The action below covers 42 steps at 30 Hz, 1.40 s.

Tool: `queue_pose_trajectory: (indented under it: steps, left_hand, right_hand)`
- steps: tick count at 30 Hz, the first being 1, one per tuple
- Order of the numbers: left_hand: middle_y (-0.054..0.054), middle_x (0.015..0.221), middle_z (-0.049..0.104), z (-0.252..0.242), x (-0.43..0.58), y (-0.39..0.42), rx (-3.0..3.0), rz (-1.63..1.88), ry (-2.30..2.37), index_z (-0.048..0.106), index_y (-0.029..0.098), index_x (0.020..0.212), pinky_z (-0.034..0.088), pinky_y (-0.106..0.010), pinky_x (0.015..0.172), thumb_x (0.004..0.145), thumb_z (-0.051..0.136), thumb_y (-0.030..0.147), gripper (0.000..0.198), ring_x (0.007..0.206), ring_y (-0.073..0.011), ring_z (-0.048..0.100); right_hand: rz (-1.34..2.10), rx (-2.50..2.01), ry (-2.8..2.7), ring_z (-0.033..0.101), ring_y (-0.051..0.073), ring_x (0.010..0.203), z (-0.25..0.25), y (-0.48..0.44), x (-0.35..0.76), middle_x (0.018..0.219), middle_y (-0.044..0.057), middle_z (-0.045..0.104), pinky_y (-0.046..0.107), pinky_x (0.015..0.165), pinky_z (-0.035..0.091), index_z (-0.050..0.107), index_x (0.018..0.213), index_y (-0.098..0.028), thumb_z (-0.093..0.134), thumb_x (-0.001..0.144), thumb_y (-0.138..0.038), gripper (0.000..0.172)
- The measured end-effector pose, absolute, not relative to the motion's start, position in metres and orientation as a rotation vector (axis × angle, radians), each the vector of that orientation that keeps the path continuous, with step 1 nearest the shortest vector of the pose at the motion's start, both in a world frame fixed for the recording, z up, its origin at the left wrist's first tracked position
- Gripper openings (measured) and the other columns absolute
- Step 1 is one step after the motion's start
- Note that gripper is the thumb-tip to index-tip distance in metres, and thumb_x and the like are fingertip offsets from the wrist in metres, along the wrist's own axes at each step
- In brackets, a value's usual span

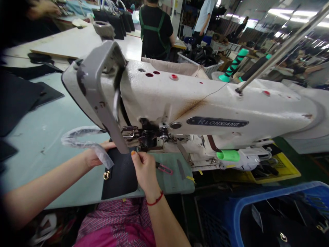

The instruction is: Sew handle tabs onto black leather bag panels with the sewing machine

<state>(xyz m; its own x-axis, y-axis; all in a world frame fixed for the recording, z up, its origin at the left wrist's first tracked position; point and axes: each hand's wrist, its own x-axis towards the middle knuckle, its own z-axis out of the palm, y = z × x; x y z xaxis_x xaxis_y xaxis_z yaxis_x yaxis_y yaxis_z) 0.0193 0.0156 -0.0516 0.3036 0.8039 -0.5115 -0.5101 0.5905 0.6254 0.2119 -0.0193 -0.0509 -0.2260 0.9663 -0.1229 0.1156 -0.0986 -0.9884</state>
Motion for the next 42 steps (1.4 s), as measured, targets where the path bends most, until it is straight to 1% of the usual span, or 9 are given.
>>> queue_pose_trajectory:
  steps: [7, 12, 20, 25, 28, 31, 34, 39, 42]
  left_hand:
    - [-0.015, 0.085, 0.076, -0.041, 0.022, 0.018, 0.414, 0.899, 0.886, 0.074, 0.005, 0.092, 0.059, -0.036, 0.075, 0.078, 0.068, 0.008, 0.015, 0.076, -0.0258, 0.073]
    - [-0.014, 0.085, 0.076, -0.044, 0.02, 0.02, 0.407, 0.885, 0.88, 0.074, 0.006, 0.092, 0.059, -0.036, 0.075, 0.079, 0.068, 0.008, 0.015, 0.075, -0.0244, 0.073]
    - [-0.014, 0.09, 0.076, -0.05, 0.018, 0.023, 0.414, 0.905, 0.853, 0.073, 0.007, 0.101, 0.059, -0.037, 0.08, 0.077, 0.071, 0.009, 0.024, 0.085, -0.0276, 0.073]
    - [-0.013, 0.097, 0.076, -0.054, 0.016, 0.023, 0.406, 0.888, 0.851, 0.072, 0.008, 0.103, 0.059, -0.038, 0.081, 0.079, 0.068, 0.009, 0.024, 0.083, -0.026, 0.073]
    - [-0.013, 0.094, 0.076, -0.053, 0.016, 0.023, 0.431, 0.883, 0.859, 0.073, 0.01, 0.1, 0.06, -0.036, 0.08, 0.077, 0.071, 0.01, 0.023, 0.083, -0.0262, 0.073]
    - [-0.014, 0.091, 0.077, -0.05, 0.018, 0.023, 0.464, 0.877, 0.911, 0.075, 0.013, 0.095, 0.061, -0.034, 0.076, 0.074, 0.074, 0.012, 0.02, 0.078, -0.0262, 0.074]
    - [-0.013, 0.094, 0.076, -0.045, 0.02, 0.022, 0.483, 0.89, 0.954, 0.075, 0.015, 0.097, 0.061, -0.034, 0.075, 0.073, 0.074, 0.011, 0.024, 0.078, -0.0261, 0.074]
    - [-0.015, 0.093, 0.076, -0.04, 0.026, 0.015, 0.444, 0.928, 1.004, 0.073, 0.012, 0.098, 0.062, -0.034, 0.074, 0.072, 0.075, 0.01, 0.026, 0.075, -0.0263, 0.074]
    - [-0.014, 0.101, 0.075, -0.04, 0.037, 0.002, 0.407, 1.033, 1.035, 0.071, 0.011, 0.103, 0.062, -0.035, 0.077, 0.071, 0.074, 0.009, 0.032, 0.083, -0.0272, 0.074]
  right_hand:
    - [1.402, -1.229, -1.391, 0.027, 0.01, 0.058, -0.053, -0.014, 0.208, 0.06, -0.003, 0.032, 0.024, 0.052, 0.022, 0.041, 0.059, -0.017, 0.05, 0.091, -0.047, 0.045]
    - [1.376, -1.254, -1.406, 0.025, 0.01, 0.057, -0.052, -0.012, 0.208, 0.059, -0.003, 0.027, 0.025, 0.052, 0.02, 0.036, 0.058, -0.018, 0.051, 0.091, -0.047, 0.046]
    - [1.379, -1.243, -1.402, 0.03, 0.011, 0.059, -0.053, -0.012, 0.208, 0.061, -0.002, 0.038, 0.024, 0.054, 0.026, 0.049, 0.062, -0.017, 0.05, 0.092, -0.048, 0.043]
    - [1.353, -1.254, -1.456, 0.028, 0.011, 0.058, -0.052, -0.012, 0.209, 0.06, -0.002, 0.035, 0.025, 0.053, 0.023, 0.046, 0.061, -0.017, 0.05, 0.093, -0.048, 0.045]
    - [1.316, -1.285, -1.491, 0.029, 0.011, 0.058, -0.051, -0.013, 0.21, 0.06, -0.003, 0.034, 0.025, 0.053, 0.022, 0.044, 0.06, -0.017, 0.049, 0.093, -0.048, 0.046]
    - [1.278, -1.323, -1.514, 0.033, 0.011, 0.059, -0.05, -0.016, 0.21, 0.06, -0.002, 0.038, 0.025, 0.054, 0.023, 0.047, 0.062, -0.017, 0.049, 0.094, -0.047, 0.044]
    - [1.252, -1.343, -1.533, 0.036, 0.012, 0.061, -0.05, -0.019, 0.21, 0.062, -0.002, 0.041, 0.024, 0.055, 0.024, 0.048, 0.065, -0.017, 0.048, 0.094, -0.048, 0.043]
    - [1.182, -1.377, -1.583, 0.04, 0.012, 0.06, -0.048, -0.02, 0.213, 0.063, -0.002, 0.047, 0.024, 0.056, 0.026, 0.053, 0.067, -0.017, 0.046, 0.096, -0.047, 0.042]
    - [1.127, -1.409, -1.683, 0.043, 0.013, 0.06, -0.04, -0.016, 0.222, 0.063, -0.001, 0.052, 0.024, 0.056, 0.027, 0.054, 0.066, -0.017, 0.049, 0.096, -0.043, 0.039]
